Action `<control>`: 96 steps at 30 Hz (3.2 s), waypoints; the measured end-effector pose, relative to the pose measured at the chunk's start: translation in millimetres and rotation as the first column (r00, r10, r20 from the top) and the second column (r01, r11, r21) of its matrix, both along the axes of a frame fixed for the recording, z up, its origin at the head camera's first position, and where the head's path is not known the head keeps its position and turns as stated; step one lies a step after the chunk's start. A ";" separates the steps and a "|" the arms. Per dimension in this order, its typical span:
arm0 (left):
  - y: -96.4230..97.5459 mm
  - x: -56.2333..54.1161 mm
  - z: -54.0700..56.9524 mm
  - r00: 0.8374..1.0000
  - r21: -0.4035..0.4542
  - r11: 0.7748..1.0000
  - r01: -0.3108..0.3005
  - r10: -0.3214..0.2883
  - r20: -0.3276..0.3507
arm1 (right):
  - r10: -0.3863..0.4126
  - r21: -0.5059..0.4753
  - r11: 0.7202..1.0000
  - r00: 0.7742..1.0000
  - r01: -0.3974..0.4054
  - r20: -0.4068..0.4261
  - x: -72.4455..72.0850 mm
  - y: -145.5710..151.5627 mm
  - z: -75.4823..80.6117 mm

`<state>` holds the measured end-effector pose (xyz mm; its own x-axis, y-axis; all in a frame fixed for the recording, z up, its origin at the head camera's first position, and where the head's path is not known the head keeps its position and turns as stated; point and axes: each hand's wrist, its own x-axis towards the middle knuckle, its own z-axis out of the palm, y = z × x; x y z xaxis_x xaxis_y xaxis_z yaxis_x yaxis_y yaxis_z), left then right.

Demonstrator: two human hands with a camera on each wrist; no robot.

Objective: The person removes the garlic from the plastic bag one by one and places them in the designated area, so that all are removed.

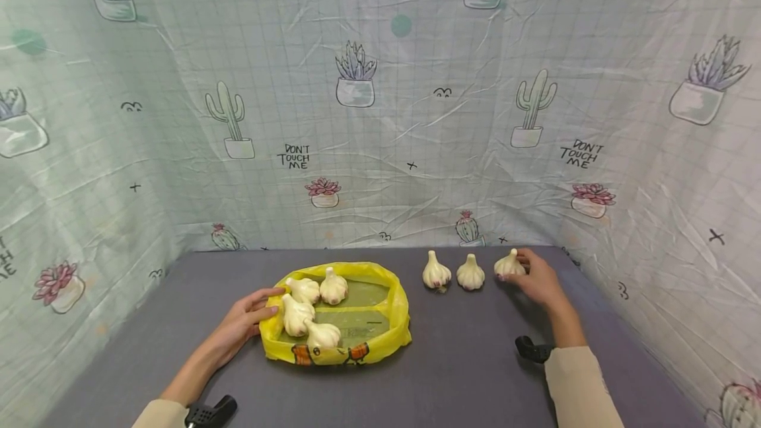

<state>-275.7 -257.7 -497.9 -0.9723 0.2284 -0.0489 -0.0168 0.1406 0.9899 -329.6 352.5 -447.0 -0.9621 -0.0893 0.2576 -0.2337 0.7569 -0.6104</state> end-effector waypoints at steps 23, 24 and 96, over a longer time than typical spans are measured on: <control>0.0 0.5 0.0 1.000 0.000 1.000 -0.002 0.002 -0.005 | -0.010 -0.071 0.997 0.998 0.015 0.061 -7.5 2.5 -15.6; 0.0 0.5 0.0 1.000 0.002 1.000 -0.001 0.001 -0.005 | -0.008 -0.072 0.997 0.998 0.012 0.059 -7.5 2.1 -15.4; 1.7 0.7 -2.3 1.000 0.008 1.000 -0.023 0.023 -0.005 | -0.028 -0.079 0.996 0.971 0.048 0.236 -5.8 8.3 -7.3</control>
<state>-275.0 -256.0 -500.2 -0.9775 0.2068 -0.0426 -0.0153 0.1320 0.9911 -335.4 360.8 -454.3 -0.9988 -0.0396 0.0296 -0.0489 0.7062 -0.7064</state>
